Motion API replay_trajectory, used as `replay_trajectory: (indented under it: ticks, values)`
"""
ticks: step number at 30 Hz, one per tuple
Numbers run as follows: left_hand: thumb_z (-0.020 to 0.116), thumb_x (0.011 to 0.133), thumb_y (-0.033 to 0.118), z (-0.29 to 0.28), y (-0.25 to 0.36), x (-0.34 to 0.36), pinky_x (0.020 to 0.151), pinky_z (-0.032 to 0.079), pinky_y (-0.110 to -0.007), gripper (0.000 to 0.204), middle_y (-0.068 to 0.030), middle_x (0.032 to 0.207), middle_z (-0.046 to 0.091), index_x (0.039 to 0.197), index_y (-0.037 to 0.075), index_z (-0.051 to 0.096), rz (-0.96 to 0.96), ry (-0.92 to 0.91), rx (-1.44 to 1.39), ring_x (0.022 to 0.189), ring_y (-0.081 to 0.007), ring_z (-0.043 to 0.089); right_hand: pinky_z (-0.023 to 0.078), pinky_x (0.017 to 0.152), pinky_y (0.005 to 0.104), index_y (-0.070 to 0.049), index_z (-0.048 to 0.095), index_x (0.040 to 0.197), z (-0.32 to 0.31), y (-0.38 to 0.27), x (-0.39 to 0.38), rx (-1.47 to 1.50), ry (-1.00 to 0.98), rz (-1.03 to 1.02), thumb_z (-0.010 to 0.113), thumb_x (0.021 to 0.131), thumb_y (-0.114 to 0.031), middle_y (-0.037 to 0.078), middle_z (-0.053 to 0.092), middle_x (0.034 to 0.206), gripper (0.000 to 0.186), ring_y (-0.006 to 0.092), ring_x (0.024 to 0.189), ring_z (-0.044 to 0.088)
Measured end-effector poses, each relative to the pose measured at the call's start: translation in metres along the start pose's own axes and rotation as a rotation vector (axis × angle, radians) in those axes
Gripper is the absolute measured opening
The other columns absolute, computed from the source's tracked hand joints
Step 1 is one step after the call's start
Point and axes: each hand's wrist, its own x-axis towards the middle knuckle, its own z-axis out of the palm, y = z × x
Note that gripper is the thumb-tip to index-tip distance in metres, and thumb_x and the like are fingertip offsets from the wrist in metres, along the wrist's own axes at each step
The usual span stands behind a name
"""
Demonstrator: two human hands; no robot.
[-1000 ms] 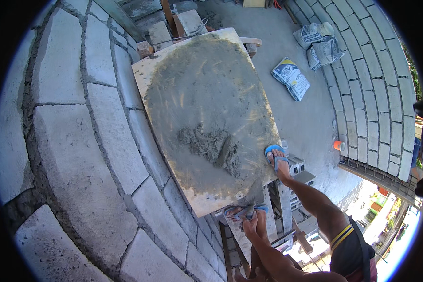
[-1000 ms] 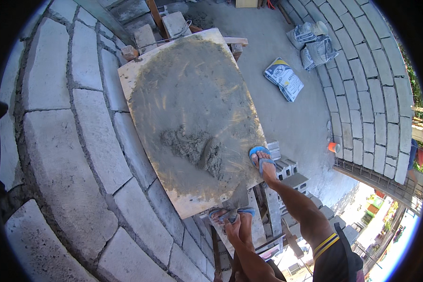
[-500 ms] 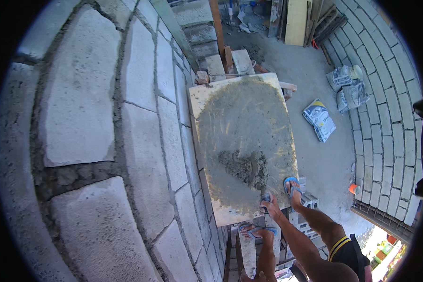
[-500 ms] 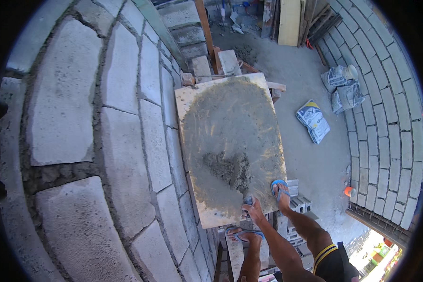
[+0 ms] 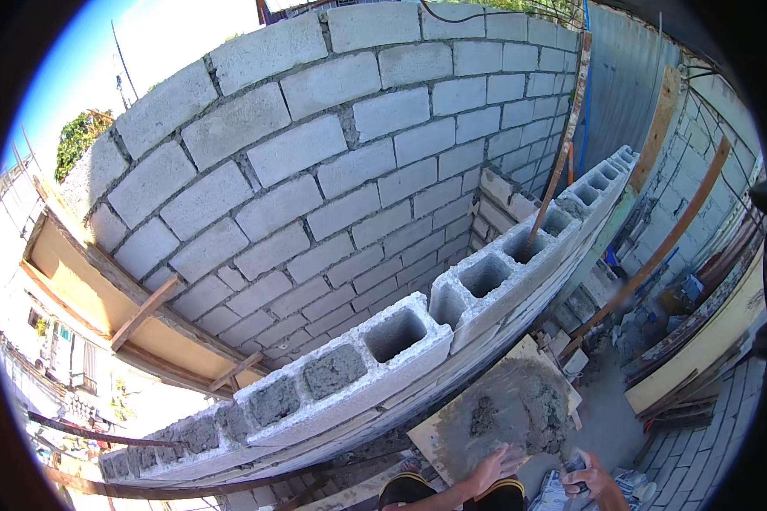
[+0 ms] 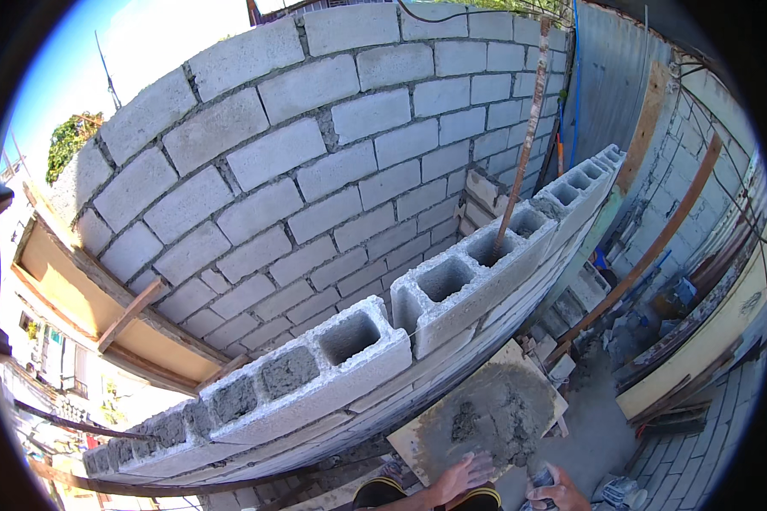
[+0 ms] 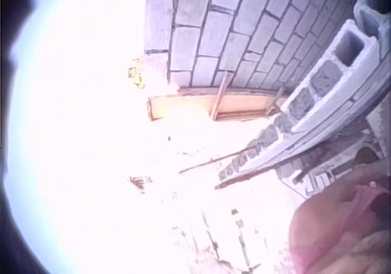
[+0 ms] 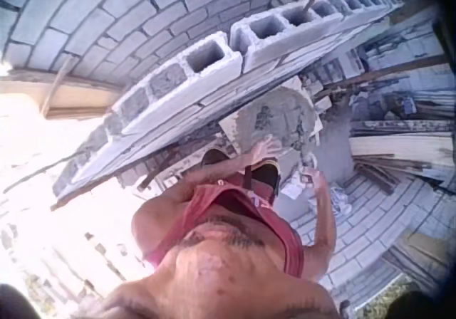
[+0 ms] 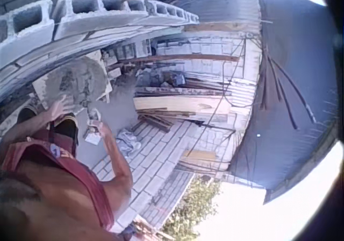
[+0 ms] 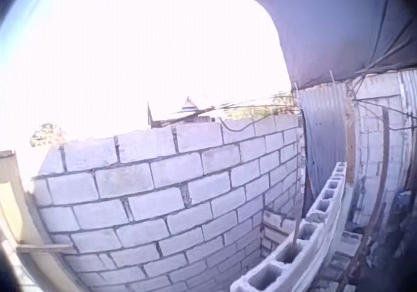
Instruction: The person scoops mortar from a wooden board with a trowel and applies it into the hollows of a row of concrete blocks on a wall. The person repeatedly smooths and fills the block cavities with mortar while standing on scaffolding.
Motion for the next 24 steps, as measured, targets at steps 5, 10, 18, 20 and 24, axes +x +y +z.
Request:
replay_trajectory:
  ticks: [5,10,18,20,24]
  values:
    - [0.044,0.105,0.045,0.194,0.083,-0.052,0.118,0.029,-0.056,0.063,-0.0175,0.15,0.039,0.152,0.007,0.025,0.281,-0.366,-0.245,0.144,-0.0399,0.034,0.039,0.047,0.0287,-0.001,0.058,0.11,0.115,-0.216,-0.068,-0.588,-0.203,-0.051,0.08,0.072,-0.012,0.003,0.058,0.073,0.045,0.0118,0.048,0.05]
    - [0.046,0.105,0.039,0.244,0.144,-0.072,0.114,0.037,-0.053,0.056,-0.0161,0.136,0.048,0.147,0.005,0.031,0.488,-0.213,-0.459,0.137,-0.0376,0.042,0.043,0.052,0.0304,0.0,0.061,0.11,0.269,-0.371,-0.035,-1.776,-0.274,-0.065,0.076,0.081,-0.033,0.005,0.06,0.07,0.046,0.0131,0.051,0.054]
    - [0.058,0.099,0.024,0.239,0.212,-0.116,0.096,0.051,-0.044,0.038,-0.0143,0.116,0.051,0.127,0.001,0.046,0.831,0.238,-0.331,0.113,-0.0323,0.058,0.056,0.068,0.0411,-0.003,0.073,0.083,0.402,-0.31,0.03,-2.999,-0.324,-0.984,0.071,0.068,-0.021,0.012,0.073,0.08,0.023,0.0285,0.077,0.072]
    - [0.059,0.099,0.028,0.228,0.233,-0.156,0.088,0.053,-0.039,0.041,-0.0123,0.115,0.055,0.127,-0.001,0.05,0.83,0.441,0.114,0.105,-0.0274,0.06,0.056,0.068,0.0405,-0.003,0.074,0.079,0.408,-0.311,0.006,-3.002,-0.246,-1.016,0.072,0.067,-0.021,0.012,0.073,0.08,0.022,0.0283,0.077,0.072]
    - [0.065,0.092,0.036,0.24,0.323,-0.197,0.082,0.053,-0.036,0.051,-0.0185,0.105,0.068,0.124,-0.003,0.061,0.647,0.856,1.478,0.098,-0.027,0.067,0.056,0.072,0.0407,0.0,0.072,0.088,0.39,-0.368,-0.055,-2.884,0.069,-0.909,0.074,0.07,-0.021,0.014,0.073,0.084,0.028,0.0303,0.08,0.072]
